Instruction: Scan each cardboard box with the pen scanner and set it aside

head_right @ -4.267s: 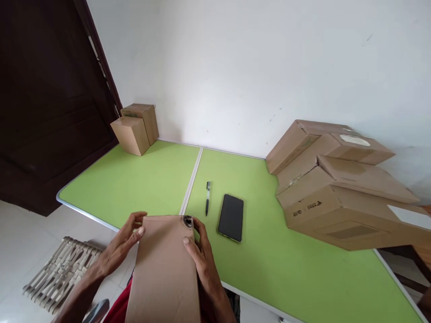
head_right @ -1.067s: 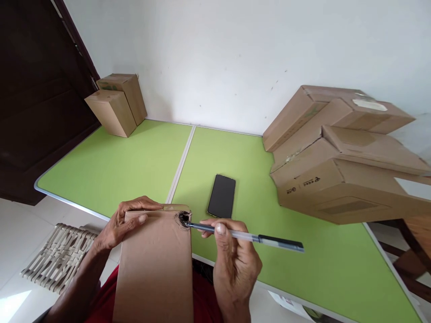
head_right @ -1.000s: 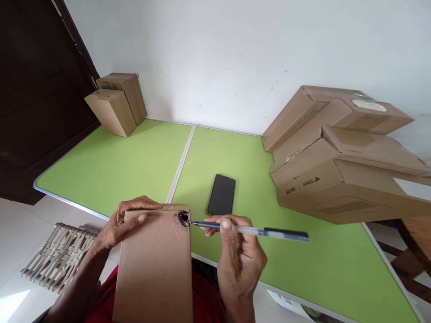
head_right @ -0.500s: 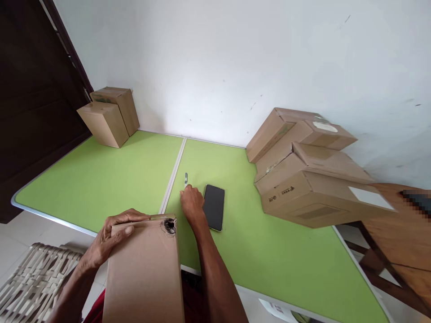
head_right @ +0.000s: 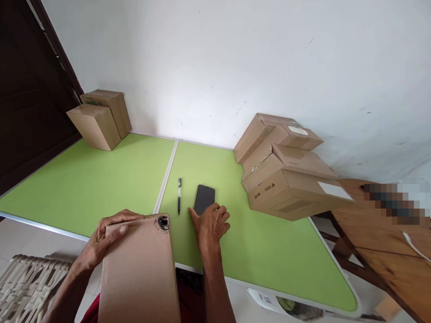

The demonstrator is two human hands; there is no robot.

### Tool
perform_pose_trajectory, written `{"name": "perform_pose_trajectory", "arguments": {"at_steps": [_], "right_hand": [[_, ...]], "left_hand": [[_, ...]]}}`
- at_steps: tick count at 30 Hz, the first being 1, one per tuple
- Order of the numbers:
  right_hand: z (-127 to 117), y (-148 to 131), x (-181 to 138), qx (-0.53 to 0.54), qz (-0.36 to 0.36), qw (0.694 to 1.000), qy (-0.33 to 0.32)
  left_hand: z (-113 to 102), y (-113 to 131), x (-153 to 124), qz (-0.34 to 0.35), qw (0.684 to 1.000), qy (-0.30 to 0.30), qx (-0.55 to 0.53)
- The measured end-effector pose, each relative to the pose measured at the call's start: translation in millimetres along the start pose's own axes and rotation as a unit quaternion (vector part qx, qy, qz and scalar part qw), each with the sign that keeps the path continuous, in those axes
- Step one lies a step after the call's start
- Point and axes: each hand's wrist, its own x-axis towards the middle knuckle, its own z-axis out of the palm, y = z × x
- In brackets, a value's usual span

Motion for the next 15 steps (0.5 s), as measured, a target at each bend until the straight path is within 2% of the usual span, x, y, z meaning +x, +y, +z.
{"name": "perform_pose_trajectory", "arguments": {"at_steps": [3,9,12,15], "right_hand": [[2.2,14.6,4.0,0.03,0.024,0.999,-0.019],[10.0,34.1,22.0,0.17,0.014,0.983,-0.069],[14.7,47.9,19.1,0.282,-0.012,0.955,-0.09],[13.9,63.5,4.4,0.4,-0.029,0.909,-0.112]], "left_hand": [[2.7,3.0,2.9,0.006,1.0,-0.012,0.017],[5.7,6.4,3.2,0.002,1.0,-0.013,0.02],[5.3,6.3,4.1,0.0,1.0,-0.013,0.02],[5.8,6.5,6.4,0.005,1.0,-0.016,0.018]]}}
